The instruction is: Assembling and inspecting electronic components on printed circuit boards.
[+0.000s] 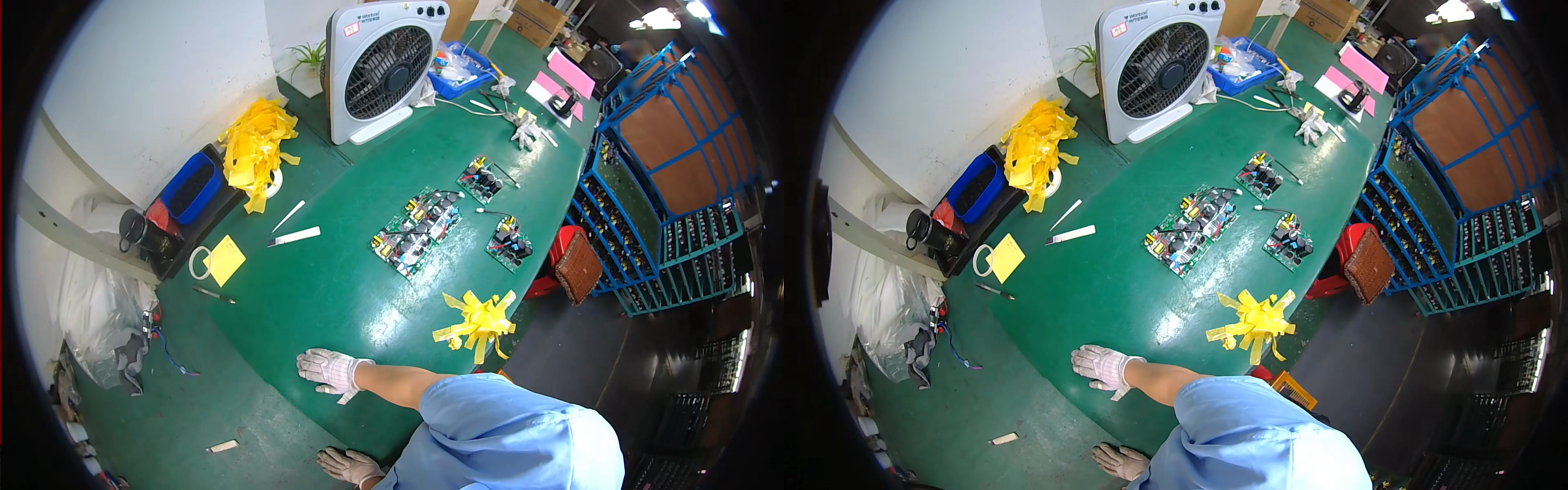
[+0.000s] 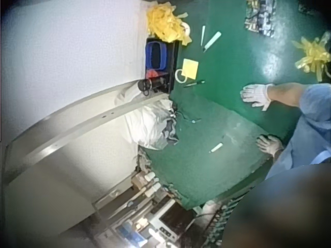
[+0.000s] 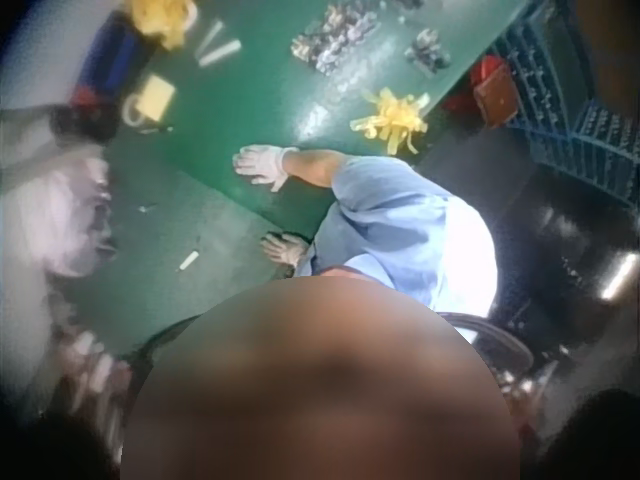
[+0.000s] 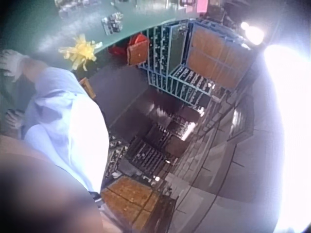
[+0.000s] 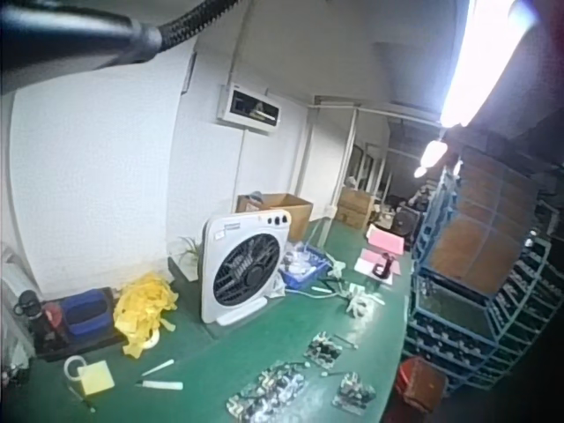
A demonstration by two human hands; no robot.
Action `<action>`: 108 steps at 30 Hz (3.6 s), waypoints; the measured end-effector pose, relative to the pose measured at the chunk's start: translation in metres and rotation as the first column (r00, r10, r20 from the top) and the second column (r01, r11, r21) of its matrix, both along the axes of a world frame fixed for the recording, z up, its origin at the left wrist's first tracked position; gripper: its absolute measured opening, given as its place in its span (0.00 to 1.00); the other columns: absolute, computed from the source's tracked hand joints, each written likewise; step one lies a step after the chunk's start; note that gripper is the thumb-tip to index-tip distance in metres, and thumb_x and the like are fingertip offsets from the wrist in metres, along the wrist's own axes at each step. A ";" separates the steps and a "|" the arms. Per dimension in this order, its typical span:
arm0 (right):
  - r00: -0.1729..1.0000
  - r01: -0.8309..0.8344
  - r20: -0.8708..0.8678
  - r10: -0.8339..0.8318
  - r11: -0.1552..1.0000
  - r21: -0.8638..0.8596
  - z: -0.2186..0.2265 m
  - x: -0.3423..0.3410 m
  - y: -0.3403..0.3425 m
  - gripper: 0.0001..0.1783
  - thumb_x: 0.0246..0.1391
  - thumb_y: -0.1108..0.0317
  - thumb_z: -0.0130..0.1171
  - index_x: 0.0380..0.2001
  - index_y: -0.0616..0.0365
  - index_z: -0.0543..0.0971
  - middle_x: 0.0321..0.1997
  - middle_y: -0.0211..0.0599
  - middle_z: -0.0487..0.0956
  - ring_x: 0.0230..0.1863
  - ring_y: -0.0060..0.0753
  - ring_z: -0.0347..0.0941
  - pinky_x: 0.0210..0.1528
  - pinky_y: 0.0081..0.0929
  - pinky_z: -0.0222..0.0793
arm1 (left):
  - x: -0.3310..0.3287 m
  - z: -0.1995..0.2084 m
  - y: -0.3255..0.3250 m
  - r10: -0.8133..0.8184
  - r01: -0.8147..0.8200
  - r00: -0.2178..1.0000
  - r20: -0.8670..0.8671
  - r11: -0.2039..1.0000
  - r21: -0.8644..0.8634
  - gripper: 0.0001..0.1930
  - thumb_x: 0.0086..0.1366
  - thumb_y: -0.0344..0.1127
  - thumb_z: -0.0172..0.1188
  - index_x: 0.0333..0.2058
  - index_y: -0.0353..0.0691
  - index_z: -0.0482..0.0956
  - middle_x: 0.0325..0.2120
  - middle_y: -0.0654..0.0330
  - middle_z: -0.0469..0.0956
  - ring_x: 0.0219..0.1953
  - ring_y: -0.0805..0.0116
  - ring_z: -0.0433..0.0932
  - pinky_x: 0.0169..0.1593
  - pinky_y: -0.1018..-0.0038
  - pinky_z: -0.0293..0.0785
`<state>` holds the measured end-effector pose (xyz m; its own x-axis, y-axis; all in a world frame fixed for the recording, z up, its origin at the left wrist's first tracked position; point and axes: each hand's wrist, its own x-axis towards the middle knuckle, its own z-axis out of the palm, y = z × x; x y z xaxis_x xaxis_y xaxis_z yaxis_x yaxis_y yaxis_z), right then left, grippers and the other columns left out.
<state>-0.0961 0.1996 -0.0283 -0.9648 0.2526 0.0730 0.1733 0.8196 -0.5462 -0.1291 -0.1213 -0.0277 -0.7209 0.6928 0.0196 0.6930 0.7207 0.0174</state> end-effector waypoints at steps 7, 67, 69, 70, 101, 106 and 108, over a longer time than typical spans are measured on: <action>0.998 0.032 -0.056 -0.032 0.999 -0.004 -0.001 0.000 -0.004 0.32 0.58 0.53 0.54 0.60 0.62 0.69 0.68 0.47 0.64 0.74 0.45 0.52 0.75 0.44 0.44 | -0.001 0.016 0.003 0.062 -0.029 0.987 0.149 0.976 -0.216 0.30 0.71 0.44 0.40 0.67 0.34 0.54 0.70 0.44 0.48 0.73 0.45 0.45 0.72 0.50 0.40; 0.829 0.533 -0.332 -0.449 0.814 0.230 -0.029 0.153 -0.108 0.15 0.53 0.59 0.54 0.39 0.56 0.79 0.50 0.47 0.74 0.62 0.50 0.63 0.67 0.49 0.53 | 0.163 -0.018 -0.051 -0.196 -0.090 0.944 0.264 0.618 0.781 0.14 0.73 0.35 0.51 0.48 0.30 0.78 0.37 0.57 0.81 0.36 0.69 0.79 0.44 0.73 0.77; 0.864 0.497 -0.238 -0.444 0.829 0.257 -0.011 0.165 -0.108 0.17 0.56 0.57 0.52 0.39 0.56 0.82 0.51 0.47 0.75 0.61 0.45 0.65 0.67 0.45 0.52 | 0.148 0.008 -0.018 -0.261 -0.071 0.933 0.250 0.547 0.834 0.13 0.73 0.33 0.51 0.48 0.31 0.76 0.41 0.54 0.80 0.42 0.64 0.79 0.51 0.70 0.75; 0.867 0.498 -0.192 -0.459 0.814 0.300 0.004 0.172 -0.108 0.14 0.54 0.57 0.53 0.35 0.52 0.84 0.45 0.42 0.78 0.54 0.41 0.70 0.59 0.40 0.60 | 0.136 0.014 -0.003 -0.266 -0.001 0.948 0.174 0.546 0.838 0.12 0.73 0.32 0.51 0.48 0.31 0.76 0.43 0.53 0.79 0.45 0.64 0.78 0.53 0.70 0.73; 0.872 0.483 -0.188 -0.452 0.858 0.174 -0.021 0.143 -0.122 0.20 0.52 0.61 0.53 0.45 0.62 0.78 0.60 0.56 0.70 0.69 0.55 0.58 0.71 0.54 0.47 | 0.040 -0.043 0.047 -0.152 0.171 0.984 -0.087 0.942 0.288 0.21 0.74 0.42 0.44 0.58 0.39 0.74 0.63 0.52 0.68 0.66 0.52 0.64 0.68 0.56 0.56; 0.880 0.471 -0.163 -0.445 0.862 0.190 -0.018 0.142 -0.121 0.20 0.53 0.61 0.52 0.45 0.62 0.78 0.61 0.56 0.70 0.69 0.55 0.58 0.71 0.54 0.47 | 0.038 -0.043 0.048 -0.146 0.162 0.987 -0.073 0.936 0.314 0.21 0.74 0.42 0.44 0.57 0.38 0.75 0.63 0.52 0.68 0.65 0.52 0.65 0.68 0.57 0.56; 0.884 0.466 -0.142 -0.445 0.864 0.193 -0.018 0.144 -0.120 0.20 0.53 0.61 0.52 0.45 0.61 0.78 0.61 0.56 0.69 0.69 0.55 0.58 0.71 0.54 0.46 | 0.038 -0.045 0.049 -0.150 0.166 0.986 -0.076 0.936 0.312 0.21 0.74 0.42 0.44 0.57 0.38 0.75 0.63 0.52 0.69 0.65 0.52 0.65 0.68 0.58 0.56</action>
<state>0.0479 0.0796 -0.0458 -0.7327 0.6302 0.2569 0.5146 0.7601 -0.3968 -0.0909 -0.0722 -0.0729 -0.5948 0.7499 0.2894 0.8035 0.5647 0.1882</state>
